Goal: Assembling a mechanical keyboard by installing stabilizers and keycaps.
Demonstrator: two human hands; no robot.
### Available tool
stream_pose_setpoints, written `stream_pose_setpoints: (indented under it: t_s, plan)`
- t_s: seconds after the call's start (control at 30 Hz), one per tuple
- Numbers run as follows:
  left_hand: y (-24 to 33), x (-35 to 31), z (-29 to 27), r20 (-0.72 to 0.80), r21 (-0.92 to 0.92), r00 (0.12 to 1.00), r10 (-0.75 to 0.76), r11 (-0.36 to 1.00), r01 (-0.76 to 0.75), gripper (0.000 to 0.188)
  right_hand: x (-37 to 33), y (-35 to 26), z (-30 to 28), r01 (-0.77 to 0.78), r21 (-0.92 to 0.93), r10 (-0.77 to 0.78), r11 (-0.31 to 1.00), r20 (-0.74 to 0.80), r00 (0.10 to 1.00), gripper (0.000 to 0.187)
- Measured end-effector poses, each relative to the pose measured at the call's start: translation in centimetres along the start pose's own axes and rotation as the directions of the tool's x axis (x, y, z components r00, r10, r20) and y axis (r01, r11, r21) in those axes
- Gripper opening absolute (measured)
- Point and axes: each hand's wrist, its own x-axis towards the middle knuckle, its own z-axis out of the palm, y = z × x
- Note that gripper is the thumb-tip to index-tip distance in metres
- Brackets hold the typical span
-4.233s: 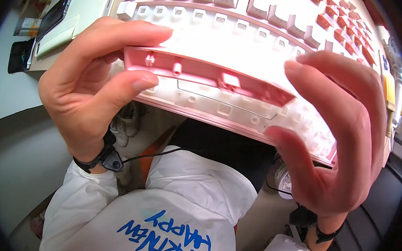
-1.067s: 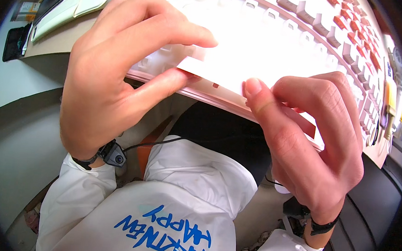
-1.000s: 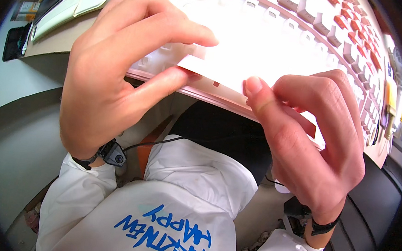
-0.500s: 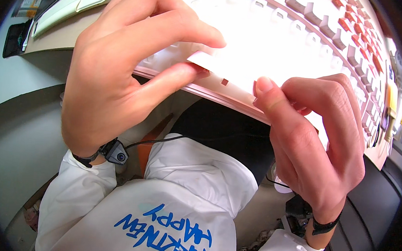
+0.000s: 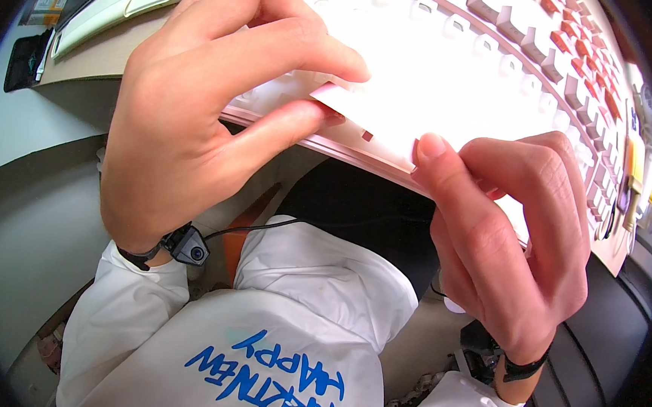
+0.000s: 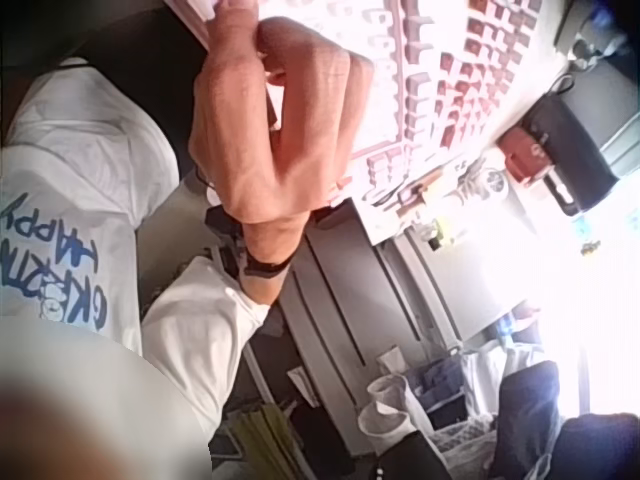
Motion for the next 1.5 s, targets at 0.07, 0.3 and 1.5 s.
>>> stream_pose_setpoints:
  t_s: [0.07, 0.3, 1.5]
  plan:
    - [-0.1, 0.0, 0.0, 0.0, 0.006, 1.0, 0.003, 1.0, -0.003, 0.047, -0.1, -0.1, 0.1, -0.01, 0.014, 0.01, 1.0, 0.0, 1.0, 0.054]
    - [-0.2, -0.1, 0.0, -0.011, 0.015, 1.0, 0.027, 1.0, -0.026, 0.049, 0.4, -0.9, 0.3, -0.044, -0.002, 0.044, 0.999, -0.006, 0.999, 0.049]
    - [-2.9, -1.2, 0.7, -0.042, 0.183, 0.948, 0.317, 0.935, -0.305, 0.058, 0.4, -0.1, 0.9, -0.038, 0.056, 0.037, 0.998, 0.017, 0.999, 0.041]
